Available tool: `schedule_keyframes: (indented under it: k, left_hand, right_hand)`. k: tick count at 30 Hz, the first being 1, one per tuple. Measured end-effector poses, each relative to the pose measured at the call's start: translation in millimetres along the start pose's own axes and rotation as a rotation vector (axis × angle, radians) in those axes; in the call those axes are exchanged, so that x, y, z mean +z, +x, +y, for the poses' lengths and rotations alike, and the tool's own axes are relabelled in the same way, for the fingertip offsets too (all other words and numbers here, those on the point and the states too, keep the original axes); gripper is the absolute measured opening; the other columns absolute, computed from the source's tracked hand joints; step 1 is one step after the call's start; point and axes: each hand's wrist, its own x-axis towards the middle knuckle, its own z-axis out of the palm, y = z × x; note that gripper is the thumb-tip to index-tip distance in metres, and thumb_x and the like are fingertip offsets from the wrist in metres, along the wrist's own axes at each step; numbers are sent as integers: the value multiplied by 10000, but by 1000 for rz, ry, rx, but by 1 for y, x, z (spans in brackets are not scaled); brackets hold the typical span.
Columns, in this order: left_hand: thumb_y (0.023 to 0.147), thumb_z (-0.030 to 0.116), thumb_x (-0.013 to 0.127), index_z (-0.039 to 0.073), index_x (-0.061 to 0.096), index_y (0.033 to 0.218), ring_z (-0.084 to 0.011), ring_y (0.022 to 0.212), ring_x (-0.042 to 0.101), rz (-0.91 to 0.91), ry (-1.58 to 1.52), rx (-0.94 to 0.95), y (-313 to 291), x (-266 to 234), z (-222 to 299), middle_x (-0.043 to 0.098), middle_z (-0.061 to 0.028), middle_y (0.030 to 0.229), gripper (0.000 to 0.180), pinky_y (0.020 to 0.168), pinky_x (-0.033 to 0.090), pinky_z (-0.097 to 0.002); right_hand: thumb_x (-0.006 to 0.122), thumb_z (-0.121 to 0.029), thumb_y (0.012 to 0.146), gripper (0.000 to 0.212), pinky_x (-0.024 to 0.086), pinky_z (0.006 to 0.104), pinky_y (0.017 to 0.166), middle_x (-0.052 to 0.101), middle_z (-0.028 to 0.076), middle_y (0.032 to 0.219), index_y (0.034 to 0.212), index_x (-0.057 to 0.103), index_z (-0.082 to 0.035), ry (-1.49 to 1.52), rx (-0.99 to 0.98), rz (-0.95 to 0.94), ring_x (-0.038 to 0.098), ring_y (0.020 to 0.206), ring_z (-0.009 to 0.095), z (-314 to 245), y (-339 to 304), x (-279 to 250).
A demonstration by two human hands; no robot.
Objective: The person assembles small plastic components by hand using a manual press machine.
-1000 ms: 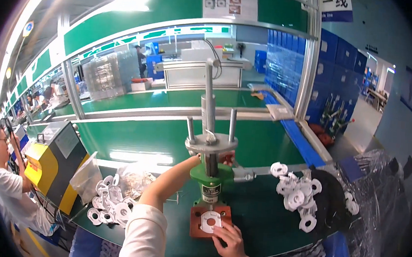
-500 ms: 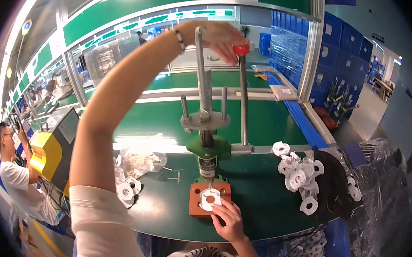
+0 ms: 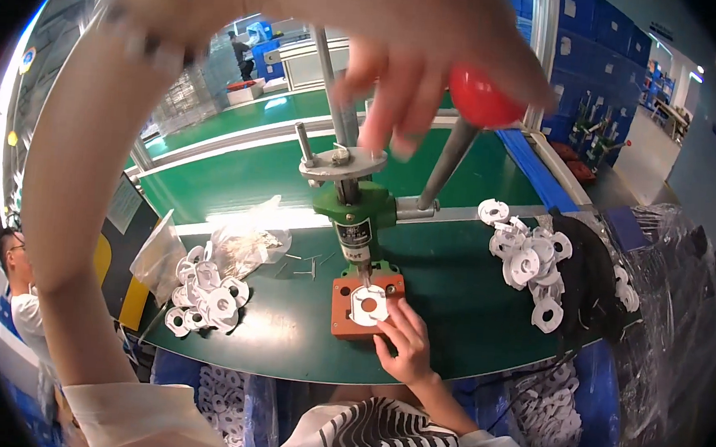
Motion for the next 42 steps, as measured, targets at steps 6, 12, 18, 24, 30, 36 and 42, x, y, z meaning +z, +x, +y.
schedule_keyframes:
  k: [6,12,18,24,30,36,42]
  left_hand:
    - [777,403,635,6,602,1037,-214,633,605,-91,600,630,-16,122,23,628,-70,812,476,548,493,-296]
    - [774,241,530,21,578,723,-133,585,565,238,761,598,6,291,13,564,-19,638,231,422,372,-241]
    - [698,268,525,82,579,715,-197,646,497,499,657,590,6,293,19,535,-44,665,195,580,372,-343]
    - [783,266,521,17,559,1028,-290,980,475,632,371,650,41,320,14,528,-156,1059,351,830,369,-439]
    - [788,213,497,46,559,1123,-241,1091,472,556,952,-33,114,466,40,512,-106,1180,379,981,275,-452]
    - [748,173,524,53,494,956,-237,794,531,610,266,624,67,357,-22,525,-112,928,242,708,374,-411]
    - [655,159,595,49,462,743,-227,472,563,912,-496,1164,36,230,15,537,-85,622,193,419,431,-366]
  right_hand:
    - [571,-128,790,285,387,510,926,429,182,1229,1063,537,-55,-113,-221,474,402,1163,390,11,-28,-56]
    - [418,-221,859,270,386,522,925,484,196,1133,1019,494,-16,-291,-150,508,454,1095,367,-45,-23,-130]
    - [414,-391,853,453,381,531,918,539,218,1061,1057,478,8,-25,-100,280,538,968,348,-69,-2,-119]
    - [424,-435,859,486,349,534,942,543,241,1083,967,563,18,-258,-143,38,511,1027,377,-80,46,-126]
    - [566,-277,784,315,309,495,972,571,151,1140,977,619,-35,-297,-47,-519,521,1082,307,-63,49,-100]
    - [618,-227,755,306,308,494,983,561,162,1156,996,616,-39,-194,-150,-384,509,1086,333,-59,46,-93]
    - [539,-305,837,282,452,476,835,582,158,1036,919,579,-38,-24,-252,352,561,970,321,-72,55,-154]
